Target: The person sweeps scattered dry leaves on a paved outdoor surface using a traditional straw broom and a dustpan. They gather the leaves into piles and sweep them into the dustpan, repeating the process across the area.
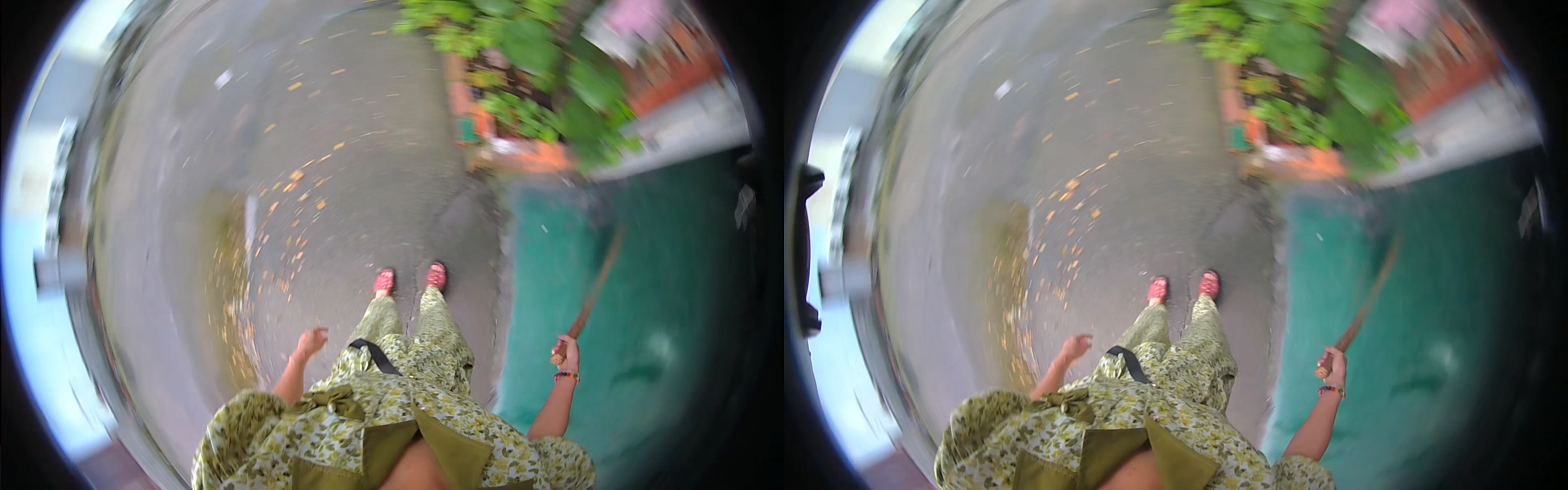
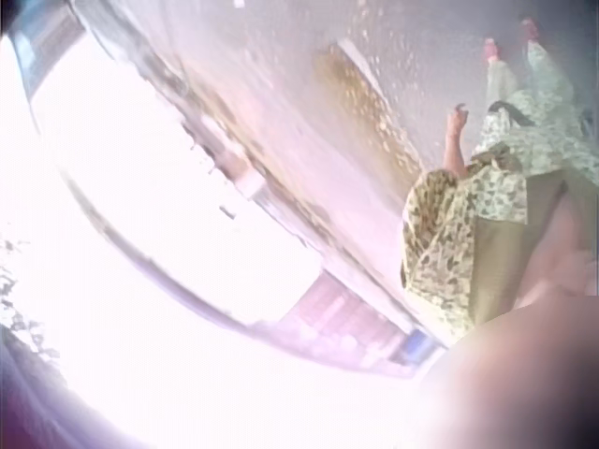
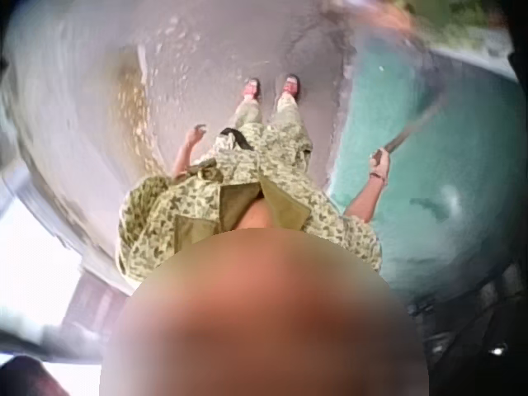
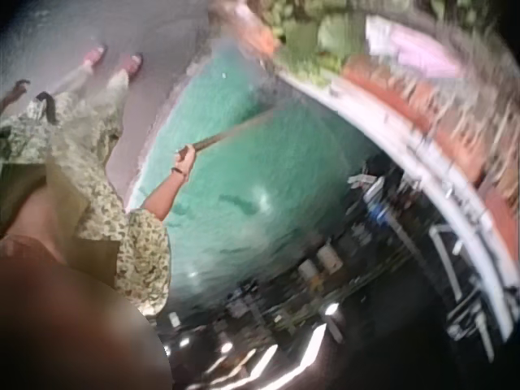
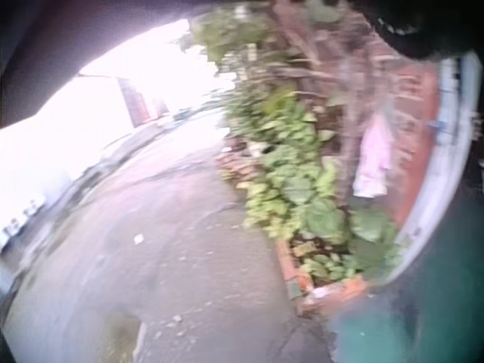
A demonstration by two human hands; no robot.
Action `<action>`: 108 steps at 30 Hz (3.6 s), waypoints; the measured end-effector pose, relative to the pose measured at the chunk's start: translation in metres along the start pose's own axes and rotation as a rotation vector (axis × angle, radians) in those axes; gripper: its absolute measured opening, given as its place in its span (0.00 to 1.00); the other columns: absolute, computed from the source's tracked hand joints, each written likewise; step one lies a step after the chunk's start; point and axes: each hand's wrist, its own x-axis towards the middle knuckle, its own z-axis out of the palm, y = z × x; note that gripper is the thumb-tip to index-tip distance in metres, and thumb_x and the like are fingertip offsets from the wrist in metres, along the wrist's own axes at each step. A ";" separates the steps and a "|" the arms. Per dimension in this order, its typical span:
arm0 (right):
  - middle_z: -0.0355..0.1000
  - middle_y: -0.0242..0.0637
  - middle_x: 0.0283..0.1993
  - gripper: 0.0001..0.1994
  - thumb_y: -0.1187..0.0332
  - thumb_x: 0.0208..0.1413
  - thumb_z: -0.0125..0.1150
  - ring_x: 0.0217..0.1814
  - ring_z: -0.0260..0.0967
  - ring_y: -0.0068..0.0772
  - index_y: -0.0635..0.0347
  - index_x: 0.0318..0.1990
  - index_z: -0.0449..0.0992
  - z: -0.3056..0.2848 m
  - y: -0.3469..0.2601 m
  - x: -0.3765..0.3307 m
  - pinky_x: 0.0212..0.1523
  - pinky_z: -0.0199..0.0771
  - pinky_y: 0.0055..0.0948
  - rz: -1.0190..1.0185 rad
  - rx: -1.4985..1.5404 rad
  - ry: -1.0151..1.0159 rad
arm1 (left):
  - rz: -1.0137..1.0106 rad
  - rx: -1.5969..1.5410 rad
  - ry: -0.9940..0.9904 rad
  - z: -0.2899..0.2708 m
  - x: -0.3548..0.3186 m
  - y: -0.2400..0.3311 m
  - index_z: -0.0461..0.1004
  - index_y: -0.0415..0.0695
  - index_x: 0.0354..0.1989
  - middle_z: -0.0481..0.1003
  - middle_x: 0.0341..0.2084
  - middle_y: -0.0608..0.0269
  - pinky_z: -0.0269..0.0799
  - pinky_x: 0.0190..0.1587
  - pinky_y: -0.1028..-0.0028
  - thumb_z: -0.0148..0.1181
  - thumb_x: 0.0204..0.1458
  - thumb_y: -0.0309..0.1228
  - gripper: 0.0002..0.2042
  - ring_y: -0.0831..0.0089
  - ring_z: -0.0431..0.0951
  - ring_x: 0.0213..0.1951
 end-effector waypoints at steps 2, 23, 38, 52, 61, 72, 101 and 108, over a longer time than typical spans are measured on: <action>0.61 0.30 0.18 0.06 0.75 0.46 0.57 0.17 0.60 0.25 0.55 0.26 0.65 0.022 -0.025 0.057 0.17 0.65 0.25 0.011 0.205 -0.080 | -0.038 -0.069 0.106 -0.032 -0.022 0.047 0.75 0.55 0.46 0.77 0.30 0.53 0.74 0.41 0.61 0.57 0.45 0.38 0.17 0.56 0.78 0.36; 0.62 0.31 0.21 0.06 0.72 0.50 0.56 0.18 0.60 0.23 0.61 0.32 0.66 0.448 0.226 -0.107 0.17 0.62 0.21 0.844 -0.404 -0.953 | -0.203 -1.595 -0.344 -0.071 0.112 0.168 0.67 0.32 0.46 0.74 0.38 0.45 0.78 0.35 0.56 0.68 0.42 0.38 0.27 0.56 0.77 0.39; 0.65 0.28 0.23 0.04 0.72 0.52 0.55 0.24 0.64 0.24 0.58 0.27 0.68 0.634 0.469 -0.170 0.27 0.68 0.22 0.710 -0.840 -0.565 | -0.294 -2.017 -0.587 -0.058 0.214 -0.075 0.71 0.44 0.26 0.70 0.22 0.65 0.69 0.28 0.71 0.66 0.40 0.34 0.10 0.74 0.69 0.23; 0.64 0.34 0.18 0.11 0.74 0.47 0.56 0.13 0.64 0.26 0.60 0.36 0.61 0.704 0.428 -0.228 0.12 0.66 0.27 0.433 -1.156 -1.007 | -0.255 -2.067 0.382 -0.186 0.188 -0.116 0.49 0.42 0.51 0.66 0.22 0.59 0.69 0.12 0.70 0.56 0.44 0.22 0.27 0.71 0.70 0.14; 0.63 0.32 0.22 0.05 0.70 0.48 0.56 0.22 0.65 0.27 0.60 0.28 0.67 0.738 0.331 -0.155 0.24 0.70 0.29 0.132 -1.056 -0.553 | 0.105 -2.153 -0.472 -0.156 0.315 0.052 0.70 0.38 0.20 0.70 0.14 0.62 0.71 0.23 0.70 0.61 0.38 0.29 0.08 0.71 0.73 0.19; 0.64 0.31 0.20 0.09 0.72 0.47 0.59 0.15 0.64 0.25 0.60 0.32 0.64 0.933 0.432 -0.162 0.14 0.68 0.26 0.535 -1.391 -1.234 | -0.220 -2.480 0.688 -0.253 0.366 -0.170 0.62 0.40 0.32 0.66 0.19 0.65 0.70 0.19 0.76 0.54 0.45 0.24 0.08 0.75 0.70 0.18; 0.66 0.32 0.17 0.07 0.71 0.48 0.58 0.12 0.64 0.20 0.61 0.26 0.67 1.028 0.133 -0.034 0.11 0.66 0.20 0.897 -0.773 -1.108 | -0.345 -1.814 0.536 -0.452 0.507 0.109 0.62 0.41 0.26 0.64 0.15 0.64 0.68 0.18 0.74 0.52 0.44 0.23 0.05 0.76 0.66 0.15; 0.63 0.33 0.15 0.06 0.71 0.49 0.55 0.11 0.61 0.24 0.60 0.25 0.64 0.934 0.089 -0.092 0.11 0.64 0.25 0.526 -0.557 -0.940 | -0.154 -1.677 -0.029 -0.437 0.465 0.196 0.53 0.46 0.45 0.66 0.23 0.60 0.71 0.15 0.71 0.56 0.42 0.21 0.22 0.72 0.71 0.15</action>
